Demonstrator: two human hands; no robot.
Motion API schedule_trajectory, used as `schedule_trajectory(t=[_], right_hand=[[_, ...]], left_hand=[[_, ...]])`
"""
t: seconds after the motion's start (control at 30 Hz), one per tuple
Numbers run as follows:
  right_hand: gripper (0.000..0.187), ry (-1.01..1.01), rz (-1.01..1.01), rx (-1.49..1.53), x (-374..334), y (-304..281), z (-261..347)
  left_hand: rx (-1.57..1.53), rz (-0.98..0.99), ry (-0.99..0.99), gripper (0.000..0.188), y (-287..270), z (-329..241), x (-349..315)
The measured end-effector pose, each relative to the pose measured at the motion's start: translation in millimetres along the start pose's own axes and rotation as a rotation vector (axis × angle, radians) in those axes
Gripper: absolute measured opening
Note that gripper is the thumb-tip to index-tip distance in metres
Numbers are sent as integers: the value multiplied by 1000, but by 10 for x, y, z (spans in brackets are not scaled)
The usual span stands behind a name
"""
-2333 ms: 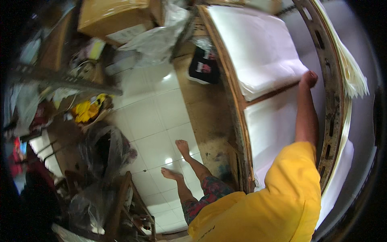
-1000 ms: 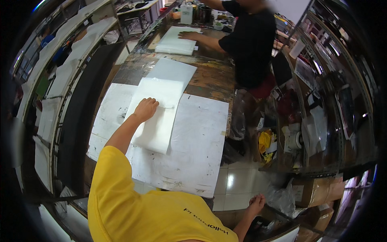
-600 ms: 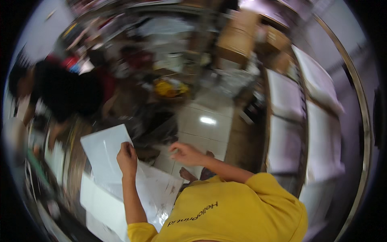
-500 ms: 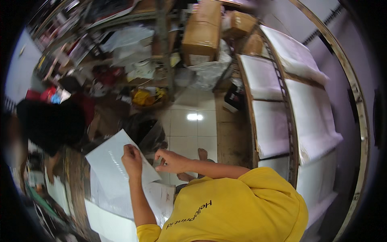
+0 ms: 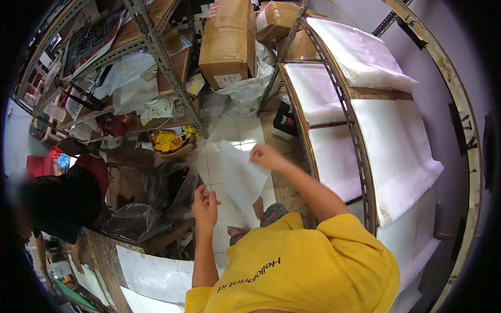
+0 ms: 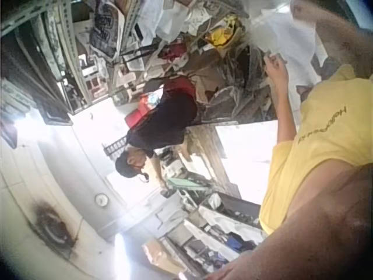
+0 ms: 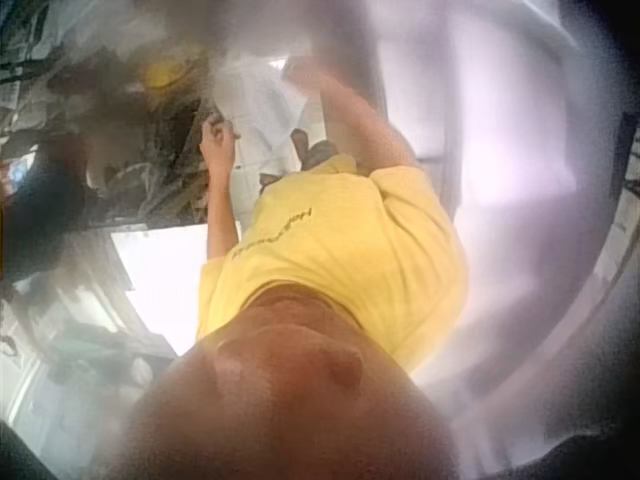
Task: The person repeatedly picks up white paper sheets from a table and places them onto a metal shelving unit. They handle the sheets one at a time, stacking them in neat piles on the shelves. Another person is visible working at the table in the background.
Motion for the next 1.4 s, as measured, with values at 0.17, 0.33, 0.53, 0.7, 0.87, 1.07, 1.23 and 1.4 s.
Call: schedule_trajectory(t=[0.17,0.33,0.53,0.7,0.87,1.07,1.23,1.4], right_hand=[[22,-40,-284,-99,685,-1492,-395],[22,306,-670,148,884,-2459,-958],[18,427,-1215,188,876,-2920,-2341],[13,640,-1209,566,715,-2556,-2029],[8,697,-1289,686,572,-2407,-1790],[14,607,-1278,726,497,-2371,-1870],[20,653,-1255,700,454,-2289,-1712],[16,626,-1311,734,499,-2234,-1794]], left_hand=[[174,-53,-112,34,-204,445,-420],[276,-112,-301,35,-295,744,-850],[362,-74,-306,36,-246,920,-885],[476,-30,-189,32,-158,759,-667],[459,6,-187,28,-114,615,-490],[505,31,-178,27,-98,569,-479],[486,21,-190,26,-92,639,-630],[464,23,-228,26,-113,664,-733]])
Point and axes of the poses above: each hand's wrist, its own x-axis towards the middle knuckle, its own y-axis out of the palm, z = x × y, the point moved 1 cm from there along x, towards the middle knuckle, and after that the axes turned 9 degrees about -x, right-handed, at the moved point
